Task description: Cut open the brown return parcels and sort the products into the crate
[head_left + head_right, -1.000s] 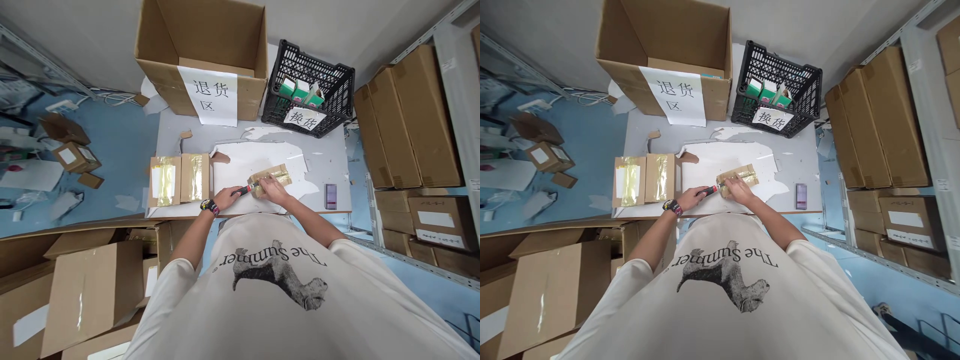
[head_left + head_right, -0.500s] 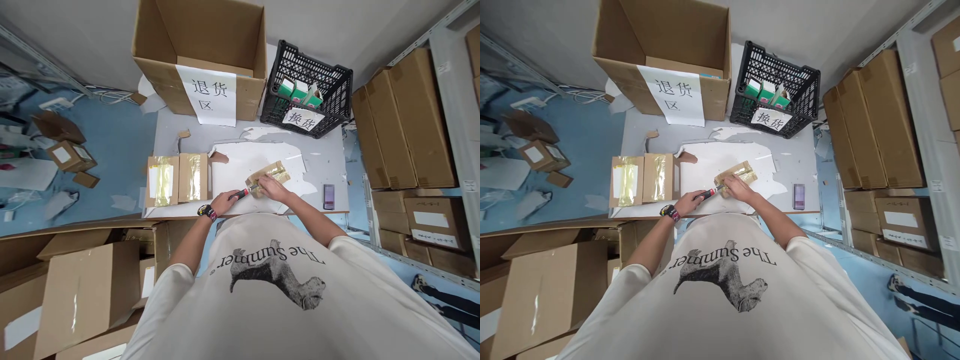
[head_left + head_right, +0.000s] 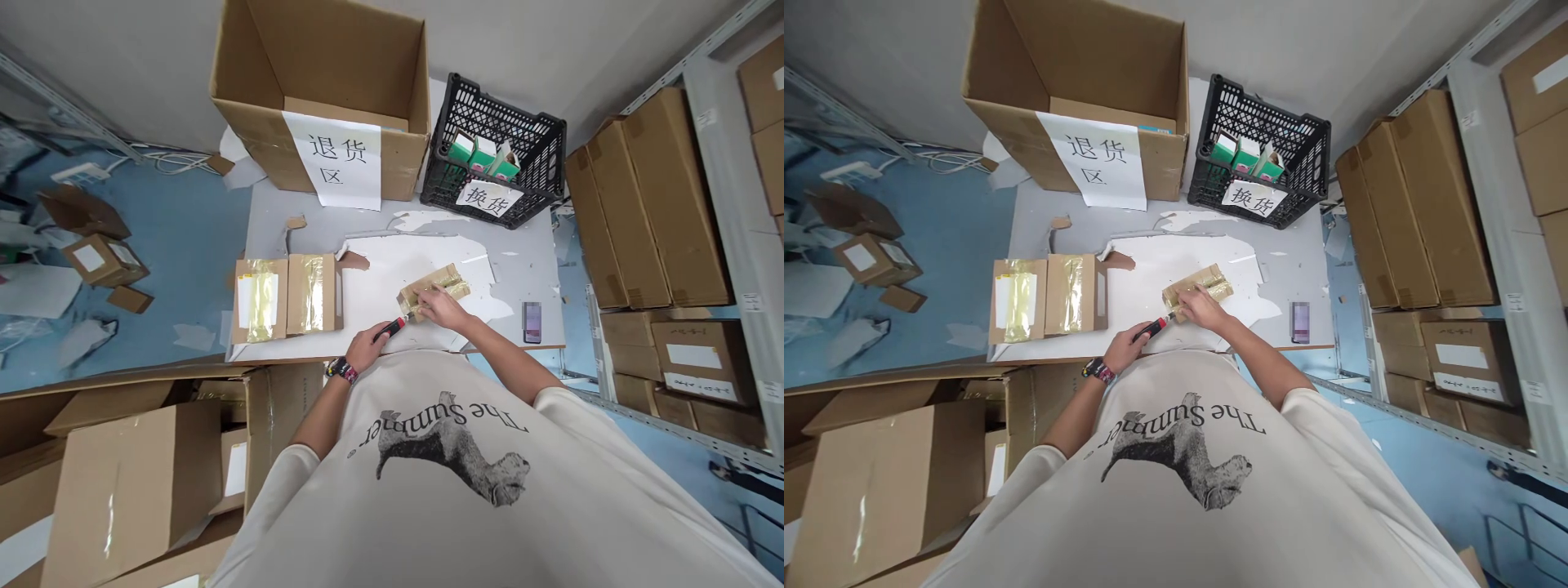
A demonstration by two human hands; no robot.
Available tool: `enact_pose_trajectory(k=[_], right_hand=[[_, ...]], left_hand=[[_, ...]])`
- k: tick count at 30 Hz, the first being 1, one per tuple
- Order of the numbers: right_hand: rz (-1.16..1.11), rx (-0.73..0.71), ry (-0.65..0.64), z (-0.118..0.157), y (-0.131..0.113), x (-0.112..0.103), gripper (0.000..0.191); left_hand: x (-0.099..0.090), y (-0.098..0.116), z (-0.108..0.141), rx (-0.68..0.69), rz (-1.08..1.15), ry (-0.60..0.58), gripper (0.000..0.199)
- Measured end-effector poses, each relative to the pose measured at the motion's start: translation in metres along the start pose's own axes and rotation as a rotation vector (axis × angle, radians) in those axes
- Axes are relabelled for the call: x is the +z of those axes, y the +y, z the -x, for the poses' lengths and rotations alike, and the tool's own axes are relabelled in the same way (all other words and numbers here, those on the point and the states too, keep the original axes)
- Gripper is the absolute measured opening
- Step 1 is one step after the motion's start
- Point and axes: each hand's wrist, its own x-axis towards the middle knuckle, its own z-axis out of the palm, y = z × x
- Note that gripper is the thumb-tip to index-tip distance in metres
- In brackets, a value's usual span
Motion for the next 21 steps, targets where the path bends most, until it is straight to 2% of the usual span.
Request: enact_pose_trajectory(k=[6,8,11,15,21], right_hand=[[0.056,-0.043,0.042,0.001,0.007,0.006,0.021],[0.081,-0.045,0.055,0.002,0.009,0.009,0.029],[0.126,-0.024,0.086,0.002,0.010,0.013,0.043],[0.216,-0.036,0.099,-0.005,0.007,0.009,0.058],[0.329,-0.075,0.008,-0.020,0.011,-0.003,0.055]], left_hand=[[-0.015,-0.003,0.027,-0.093,-0.071,0.179,0.059],[-0.018,-0.004,0.034,-0.071,-0.077,0.225,0.060],[-0.014,-0.003,0.038,-0.020,-0.094,0.265,0.062],[-0.002,0.000,0.041,-0.031,-0.134,0.279,0.061],[0.006,0.002,0.044,-0.013,-0.161,0.279,0.061]])
